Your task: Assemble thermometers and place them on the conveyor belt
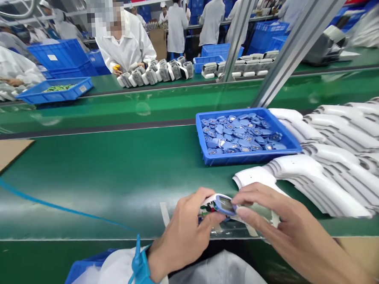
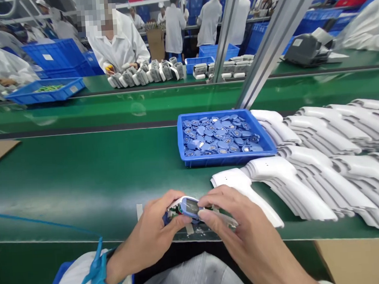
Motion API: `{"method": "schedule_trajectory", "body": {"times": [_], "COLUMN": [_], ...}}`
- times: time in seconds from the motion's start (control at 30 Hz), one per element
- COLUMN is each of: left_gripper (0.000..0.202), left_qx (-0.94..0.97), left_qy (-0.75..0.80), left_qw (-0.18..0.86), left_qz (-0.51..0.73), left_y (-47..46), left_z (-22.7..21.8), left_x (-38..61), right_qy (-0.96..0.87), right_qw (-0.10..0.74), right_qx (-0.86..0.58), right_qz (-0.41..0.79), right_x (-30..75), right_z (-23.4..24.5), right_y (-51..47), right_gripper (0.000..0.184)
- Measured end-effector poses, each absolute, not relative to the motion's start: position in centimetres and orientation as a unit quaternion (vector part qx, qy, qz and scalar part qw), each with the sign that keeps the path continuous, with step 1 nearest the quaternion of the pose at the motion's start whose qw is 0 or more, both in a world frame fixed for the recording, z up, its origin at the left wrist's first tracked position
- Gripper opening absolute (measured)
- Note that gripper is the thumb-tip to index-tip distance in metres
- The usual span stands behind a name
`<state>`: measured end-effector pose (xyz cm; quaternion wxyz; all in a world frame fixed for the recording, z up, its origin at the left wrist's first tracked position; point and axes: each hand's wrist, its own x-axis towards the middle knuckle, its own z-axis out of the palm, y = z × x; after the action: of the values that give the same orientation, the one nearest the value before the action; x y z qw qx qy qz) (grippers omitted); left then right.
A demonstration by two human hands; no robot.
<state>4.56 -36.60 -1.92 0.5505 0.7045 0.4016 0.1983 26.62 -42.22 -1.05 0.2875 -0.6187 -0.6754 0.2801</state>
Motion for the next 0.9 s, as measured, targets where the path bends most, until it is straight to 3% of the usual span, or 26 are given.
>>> {"method": "schedule_trajectory", "body": {"times": [0.3,0.43,0.57,0.73,0.8,0.9], "left_gripper": [0.016,0.027,0.040,0.041,0.040,0.034], "left_qx": [0.733,0.579,0.463,0.462,0.481,0.502], "left_qy": [0.469,0.514,0.479,0.449,0.452,0.458], "left_qw": [0.399,0.562,0.698,0.717,0.704,0.693], "left_qz": [0.291,0.290,0.262,0.267,0.262,0.241], "left_y": [-35.9,-34.0,-33.7,-34.7,-35.0,-35.3], "left_z": [-1.5,-2.3,-2.6,-2.6,-2.6,-2.6], "left_x": [4.4,3.8,3.2,3.0,3.3,4.0], "right_qy": [-0.721,-0.738,-0.732,-0.660,-0.647,-0.680], "right_qw": [0.317,0.209,0.211,0.231,0.225,0.297], "right_qx": [-0.615,-0.641,-0.646,-0.700,-0.721,-0.667], "right_qz": [0.032,-0.004,-0.050,-0.147,-0.108,-0.068], "right_x": [25.5,26.3,27.7,32.2,32.5,29.9], "right_z": [2.1,-2.7,-7.0,-6.5,-5.6,-3.7], "right_y": [-43.0,-43.0,-43.8,-44.5,-44.3,-43.7], "right_gripper": [0.011,0.024,0.023,0.034,0.032,0.019]}}
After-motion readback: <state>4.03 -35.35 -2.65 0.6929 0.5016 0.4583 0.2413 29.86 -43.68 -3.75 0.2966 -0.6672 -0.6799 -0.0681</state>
